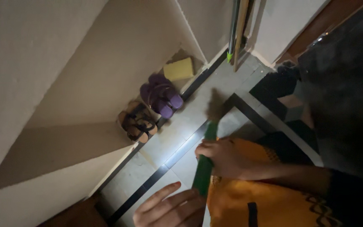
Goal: The person sweeps debris from the floor using a handheld broom, focusing on edges and corners, and later adjusts the broom's handle by hand.
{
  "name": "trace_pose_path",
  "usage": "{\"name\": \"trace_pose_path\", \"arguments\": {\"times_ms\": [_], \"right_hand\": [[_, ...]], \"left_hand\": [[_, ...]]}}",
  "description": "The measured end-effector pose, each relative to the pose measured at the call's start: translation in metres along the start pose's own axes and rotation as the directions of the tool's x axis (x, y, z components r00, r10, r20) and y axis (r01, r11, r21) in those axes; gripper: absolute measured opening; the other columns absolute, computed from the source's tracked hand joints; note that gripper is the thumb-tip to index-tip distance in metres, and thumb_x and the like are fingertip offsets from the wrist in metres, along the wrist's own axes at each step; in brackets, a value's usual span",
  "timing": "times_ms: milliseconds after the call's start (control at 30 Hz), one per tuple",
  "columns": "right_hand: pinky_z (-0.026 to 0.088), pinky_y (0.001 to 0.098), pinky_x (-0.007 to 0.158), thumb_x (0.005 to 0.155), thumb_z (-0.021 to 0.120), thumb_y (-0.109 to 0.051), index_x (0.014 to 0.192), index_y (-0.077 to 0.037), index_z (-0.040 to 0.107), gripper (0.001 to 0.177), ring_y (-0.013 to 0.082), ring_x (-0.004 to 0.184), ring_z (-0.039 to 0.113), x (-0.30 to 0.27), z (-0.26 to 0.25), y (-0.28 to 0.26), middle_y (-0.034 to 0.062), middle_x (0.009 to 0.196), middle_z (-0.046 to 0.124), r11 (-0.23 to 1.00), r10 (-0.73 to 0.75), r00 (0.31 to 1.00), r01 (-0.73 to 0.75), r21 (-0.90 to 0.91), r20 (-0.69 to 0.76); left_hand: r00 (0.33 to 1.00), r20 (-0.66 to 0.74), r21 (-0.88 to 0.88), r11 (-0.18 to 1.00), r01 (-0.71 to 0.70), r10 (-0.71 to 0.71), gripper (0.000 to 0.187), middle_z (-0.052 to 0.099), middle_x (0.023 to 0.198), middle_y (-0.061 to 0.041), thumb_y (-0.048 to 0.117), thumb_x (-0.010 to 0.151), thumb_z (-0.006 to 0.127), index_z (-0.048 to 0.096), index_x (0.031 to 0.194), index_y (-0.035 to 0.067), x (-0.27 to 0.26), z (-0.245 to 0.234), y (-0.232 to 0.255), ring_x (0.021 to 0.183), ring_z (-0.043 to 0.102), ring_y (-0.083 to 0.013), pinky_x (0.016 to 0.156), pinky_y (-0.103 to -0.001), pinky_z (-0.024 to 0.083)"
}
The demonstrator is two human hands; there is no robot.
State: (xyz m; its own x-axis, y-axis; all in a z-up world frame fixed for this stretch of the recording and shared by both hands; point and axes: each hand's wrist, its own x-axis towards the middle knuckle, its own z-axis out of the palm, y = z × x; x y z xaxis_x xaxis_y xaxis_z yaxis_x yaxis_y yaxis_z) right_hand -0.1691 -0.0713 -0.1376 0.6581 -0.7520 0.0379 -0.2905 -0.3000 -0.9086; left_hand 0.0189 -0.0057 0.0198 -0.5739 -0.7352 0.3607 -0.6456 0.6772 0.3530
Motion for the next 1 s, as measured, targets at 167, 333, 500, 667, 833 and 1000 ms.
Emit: {"name": "trace_pose_path", "arguments": {"times_ms": [167, 333, 500, 667, 833, 1000], "right_hand": [[0.055, 0.035, 0.068, 0.08, 0.076, -0.03, 0.08, -0.009, 0.063, 0.024, 0.0213, 0.073, 0.075, 0.009, -0.023, 0.022, 0.007, 0.08, 0.074, 0.978, 0.16, 0.98, -0.174, 0.115, 0.119], [0.056, 0.0358, 0.07, 0.081, 0.077, -0.038, 0.089, -0.017, 0.072, 0.024, 0.0224, 0.077, 0.074, -0.008, -0.046, 0.045, 0.0072, 0.087, 0.074, 0.863, 0.493, 0.857, -0.46, -0.207, 0.15], [0.063, 0.0318, 0.066, 0.081, 0.074, -0.031, 0.101, -0.017, 0.075, 0.024, 0.0169, 0.071, 0.077, -0.026, -0.052, 0.063, 0.0049, 0.092, 0.078, 0.937, 0.336, 0.941, -0.338, -0.082, -0.041], [0.058, 0.0333, 0.06, 0.089, 0.071, -0.024, 0.098, -0.008, 0.069, 0.019, 0.022, 0.066, 0.075, -0.011, -0.057, 0.078, 0.0082, 0.094, 0.076, 0.895, 0.345, 0.929, -0.369, -0.25, -0.136], [0.062, 0.0389, 0.08, 0.066, 0.079, -0.013, 0.096, -0.006, 0.069, 0.032, 0.0299, 0.09, 0.076, 0.014, -0.091, 0.115, 0.0136, 0.099, 0.074, 0.919, -0.175, 0.955, 0.072, -0.387, -0.238], [0.058, 0.0427, 0.076, 0.057, 0.082, -0.013, 0.094, -0.008, 0.068, 0.04, 0.034, 0.089, 0.073, -0.013, -0.095, 0.144, 0.013, 0.093, 0.073, 0.932, -0.081, 0.95, -0.036, -0.361, -0.303]], "left_hand": [[0.994, -0.09, -0.154, 0.987, 0.042, -0.056, 0.02, 0.08, 0.096, 0.001, 0.037, 0.087, 0.075, 0.072, 0.081, 0.018, 0.028, 0.026, -0.021, 0.099, 0.081, -0.0158, 0.099, -0.041, 0.064], [0.996, -0.09, -0.431, 0.902, -0.021, -0.02, 0.028, 0.08, 0.096, -0.006, 0.04, 0.082, 0.075, 0.076, 0.086, 0.012, 0.058, 0.055, -0.037, 0.098, 0.081, -0.0218, 0.099, -0.043, 0.067], [0.986, 0.027, -0.566, 0.81, 0.152, -0.166, 0.023, 0.08, 0.097, -0.007, 0.031, 0.082, 0.076, 0.077, 0.089, 0.01, 0.063, 0.043, -0.032, 0.095, 0.082, -0.0212, 0.092, -0.04, 0.068], [0.998, -0.058, -0.341, 0.94, 0.009, -0.031, 0.015, 0.08, 0.094, -0.003, 0.027, 0.079, 0.079, 0.074, 0.085, 0.014, 0.059, 0.045, -0.017, 0.093, 0.081, -0.0213, 0.09, -0.042, 0.066], [0.998, -0.023, -0.234, 0.971, 0.053, -0.06, 0.022, 0.079, 0.115, -0.006, 0.031, 0.085, 0.079, 0.074, 0.1, 0.015, 0.058, 0.084, -0.018, 0.11, 0.078, -0.0234, 0.104, -0.042, 0.064], [0.995, 0.06, -0.253, 0.963, 0.092, -0.079, 0.026, 0.078, 0.117, -0.004, 0.034, 0.086, 0.082, 0.075, 0.102, 0.015, 0.076, 0.114, -0.027, 0.111, 0.077, -0.023, 0.102, -0.04, 0.06]]}}
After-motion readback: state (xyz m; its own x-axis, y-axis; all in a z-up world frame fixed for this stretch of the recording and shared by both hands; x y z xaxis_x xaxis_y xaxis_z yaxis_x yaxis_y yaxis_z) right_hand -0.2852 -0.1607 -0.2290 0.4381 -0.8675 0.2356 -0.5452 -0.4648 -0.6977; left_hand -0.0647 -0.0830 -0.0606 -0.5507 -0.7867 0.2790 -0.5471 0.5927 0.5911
